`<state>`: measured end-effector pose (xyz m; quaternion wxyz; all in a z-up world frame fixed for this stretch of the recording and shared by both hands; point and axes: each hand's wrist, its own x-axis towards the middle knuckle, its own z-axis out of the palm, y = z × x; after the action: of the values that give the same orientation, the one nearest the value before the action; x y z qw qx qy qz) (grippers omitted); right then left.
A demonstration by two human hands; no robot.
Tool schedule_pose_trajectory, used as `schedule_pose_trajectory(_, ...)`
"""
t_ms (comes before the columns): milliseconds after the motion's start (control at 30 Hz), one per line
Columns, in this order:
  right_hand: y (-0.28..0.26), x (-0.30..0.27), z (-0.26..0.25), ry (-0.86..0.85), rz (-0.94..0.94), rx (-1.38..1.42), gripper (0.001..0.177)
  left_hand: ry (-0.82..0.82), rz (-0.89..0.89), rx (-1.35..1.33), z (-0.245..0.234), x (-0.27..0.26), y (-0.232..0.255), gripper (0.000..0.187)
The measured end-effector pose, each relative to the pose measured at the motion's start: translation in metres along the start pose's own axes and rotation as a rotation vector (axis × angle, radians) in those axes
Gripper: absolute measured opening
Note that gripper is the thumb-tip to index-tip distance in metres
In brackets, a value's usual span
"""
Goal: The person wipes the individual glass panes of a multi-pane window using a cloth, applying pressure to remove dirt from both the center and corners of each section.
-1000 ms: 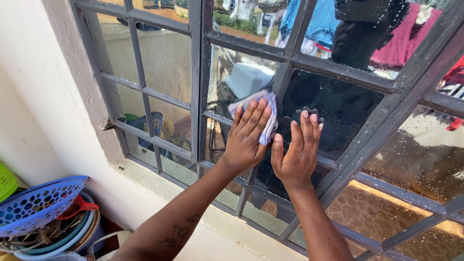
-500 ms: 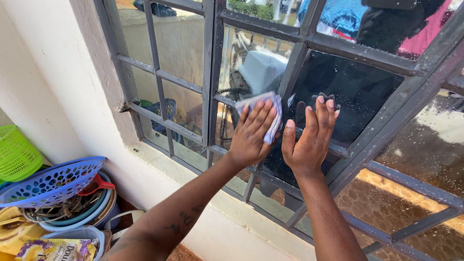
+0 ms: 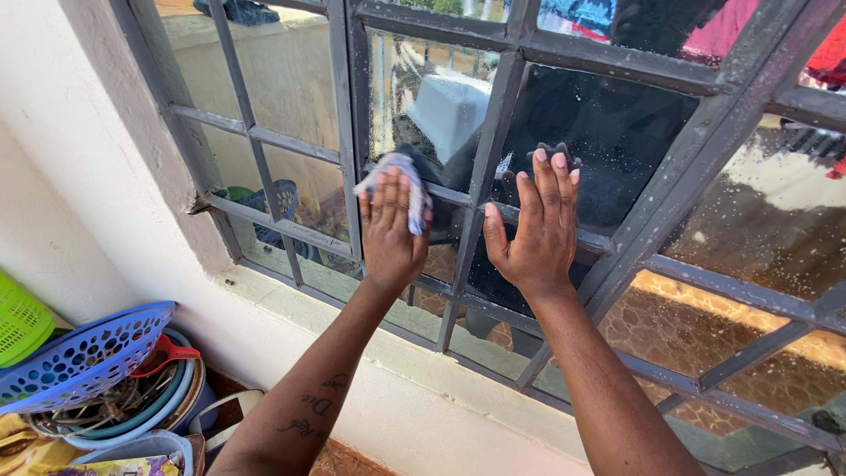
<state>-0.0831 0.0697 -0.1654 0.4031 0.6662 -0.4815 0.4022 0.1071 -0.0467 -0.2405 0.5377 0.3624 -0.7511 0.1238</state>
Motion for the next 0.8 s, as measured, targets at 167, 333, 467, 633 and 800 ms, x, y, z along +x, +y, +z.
schedule_pose_trajectory(167,-0.014,0.0,-0.009,0.034,0.044,0.087,0.054,0.009,0.03,-0.212,-0.018,-0.005,0.037,0.061)
schedule_pose_trajectory(333,-0.069,-0.035,-0.038,-0.035,0.466,0.564,0.056,0.046,-0.43,-0.75,-0.057,-0.005,0.089,0.059)
schedule_pose_trajectory(467,-0.093,-0.052,-0.059,-0.242,1.062,1.098,0.065,-0.149,-0.475,-1.266,-0.085,-0.023,0.137,0.067)
schedule_pose_trajectory(633,-0.085,-0.048,-0.103,0.233,1.378,1.595,0.063,-0.289,-0.021,-1.118,-0.099,-0.029,0.174,0.067)
schedule_pose_trajectory(800,-0.05,-0.046,-0.135,0.575,0.999,1.09,0.058,-0.248,-0.097,-1.314,-0.103,-0.025,0.19,0.057)
